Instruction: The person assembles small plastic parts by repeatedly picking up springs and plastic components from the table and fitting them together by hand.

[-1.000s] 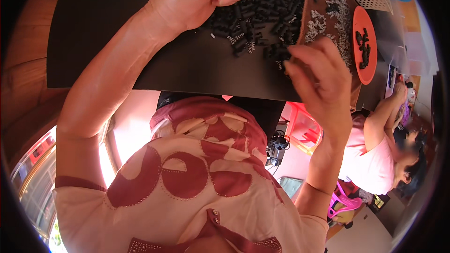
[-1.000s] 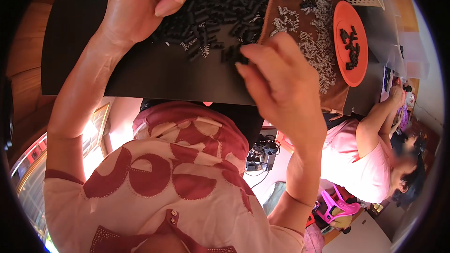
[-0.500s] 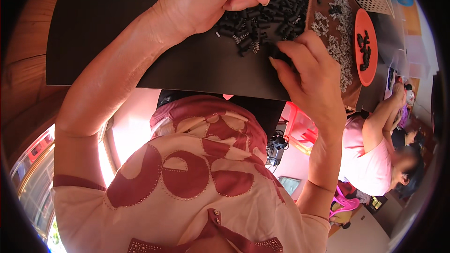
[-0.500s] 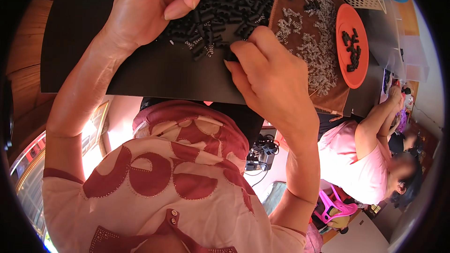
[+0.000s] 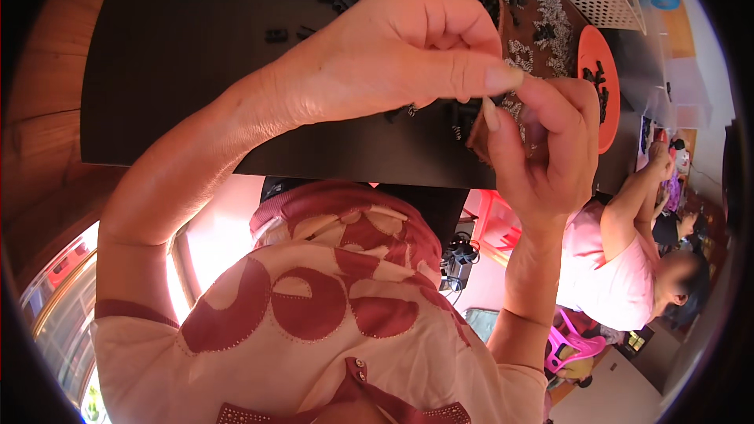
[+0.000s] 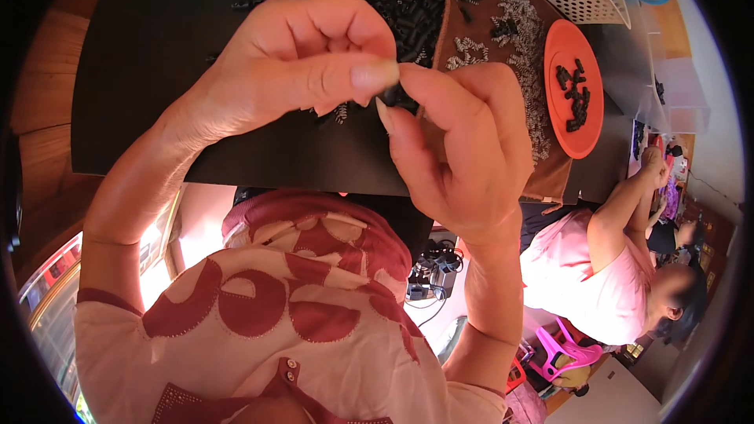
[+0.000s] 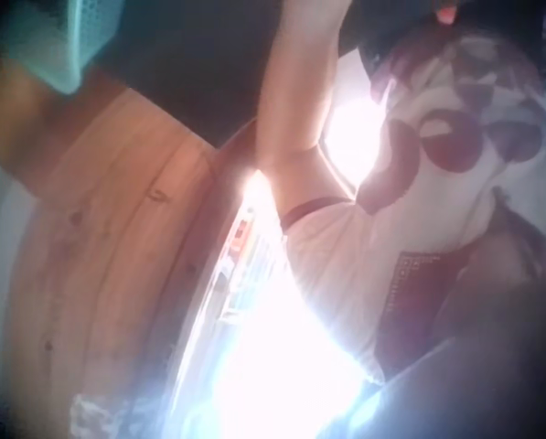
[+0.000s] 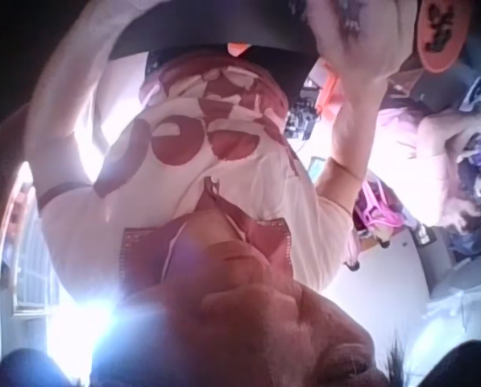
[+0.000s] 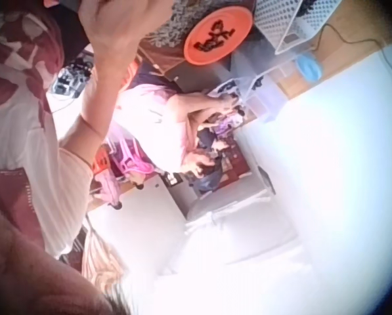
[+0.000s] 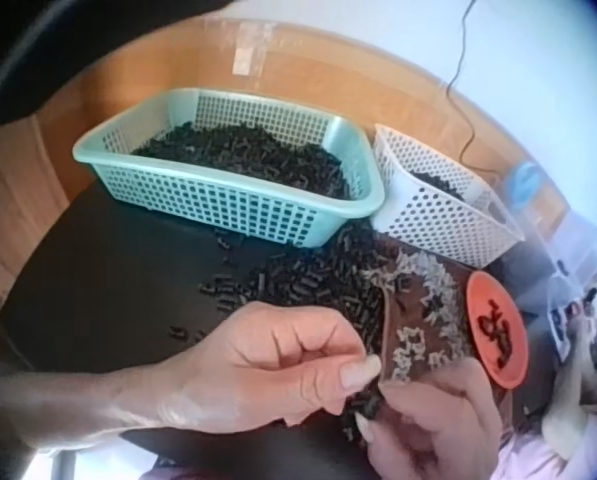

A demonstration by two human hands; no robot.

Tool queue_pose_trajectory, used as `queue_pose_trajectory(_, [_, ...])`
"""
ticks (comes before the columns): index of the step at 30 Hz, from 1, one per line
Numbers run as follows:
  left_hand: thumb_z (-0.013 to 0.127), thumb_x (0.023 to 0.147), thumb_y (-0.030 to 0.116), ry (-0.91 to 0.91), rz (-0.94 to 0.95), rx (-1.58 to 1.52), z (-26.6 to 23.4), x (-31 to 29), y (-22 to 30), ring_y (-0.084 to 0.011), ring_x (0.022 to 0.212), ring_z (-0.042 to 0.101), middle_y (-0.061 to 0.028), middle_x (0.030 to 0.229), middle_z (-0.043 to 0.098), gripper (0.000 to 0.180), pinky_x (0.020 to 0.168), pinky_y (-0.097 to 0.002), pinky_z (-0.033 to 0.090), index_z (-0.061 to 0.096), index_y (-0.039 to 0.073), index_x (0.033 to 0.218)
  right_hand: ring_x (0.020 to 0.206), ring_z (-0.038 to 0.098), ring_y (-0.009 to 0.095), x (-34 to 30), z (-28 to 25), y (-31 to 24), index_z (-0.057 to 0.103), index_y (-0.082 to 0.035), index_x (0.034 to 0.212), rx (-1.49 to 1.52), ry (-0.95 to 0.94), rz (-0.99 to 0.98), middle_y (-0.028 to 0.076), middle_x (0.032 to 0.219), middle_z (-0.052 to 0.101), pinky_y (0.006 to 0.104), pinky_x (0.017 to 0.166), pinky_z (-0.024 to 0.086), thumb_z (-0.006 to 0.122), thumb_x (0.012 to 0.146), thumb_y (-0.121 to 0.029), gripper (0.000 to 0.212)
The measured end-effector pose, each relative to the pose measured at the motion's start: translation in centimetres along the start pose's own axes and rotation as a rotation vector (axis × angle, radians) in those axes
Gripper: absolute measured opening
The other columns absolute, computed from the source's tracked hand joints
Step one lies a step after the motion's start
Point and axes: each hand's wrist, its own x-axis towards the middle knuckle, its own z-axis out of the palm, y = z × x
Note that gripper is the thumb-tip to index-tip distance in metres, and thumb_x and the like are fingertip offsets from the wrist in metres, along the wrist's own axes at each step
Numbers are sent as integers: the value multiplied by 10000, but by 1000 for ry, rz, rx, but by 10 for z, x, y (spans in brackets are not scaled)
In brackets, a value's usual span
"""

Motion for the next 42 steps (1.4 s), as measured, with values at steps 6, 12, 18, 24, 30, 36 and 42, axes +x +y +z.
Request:
queue_pose_trajectory(6, [691,903,62,-111,-80,-48,0,0,-2,-47,868,557,-13,963,614,207,750,-197,461,603,-5,1079,579,516,163,5,0,0,658,8,1090,-47,-3,-61,81,823,558,275,480,408,764,710,58,397])
queue_pose_trajectory(12, [677,928,140,-66,-18,-81,2,2,0,-15,707,511,20,810,608,141,592,-186,391,634,21,992,579,513,186,8,4,1,660,19,1110,-16,7,-66,87,821,567,276,486,412,755,711,60,413])
queue_pose_trajectory(18, [649,938,242,-5,-72,-20,3,1,8,-24,552,439,11,702,593,209,482,-197,323,627,39,898,551,500,144,10,3,0,672,32,1059,82,44,21,91,807,561,257,458,371,733,741,76,327])
queue_pose_trajectory(24, [585,971,276,-26,-49,-52,-1,2,6,-43,500,438,-33,657,607,263,446,-203,319,622,31,884,637,494,97,13,-1,4,632,70,969,136,-12,-8,93,851,596,197,521,366,674,799,106,178])
queue_pose_trajectory(30, [526,1010,286,119,-104,-28,-3,1,-1,-54,450,416,-54,608,592,319,402,-215,286,617,14,869,677,500,95,18,-3,3,637,77,1000,159,-73,-18,76,843,579,198,552,367,660,831,89,171])
queue_pose_trajectory(36, [538,1017,227,-87,-124,-343,-13,8,-11,-46,556,448,-13,722,582,243,500,-183,340,601,36,881,640,480,45,7,-17,27,650,40,976,307,50,341,11,783,558,178,561,361,676,840,63,140])
queue_pose_trajectory(42, [562,995,165,30,-94,-412,-8,9,-8,-57,570,462,-50,774,622,157,515,-188,359,607,15,985,655,472,71,-22,-43,55,639,1,976,-9,-231,538,11,780,510,236,581,388,612,894,11,87])
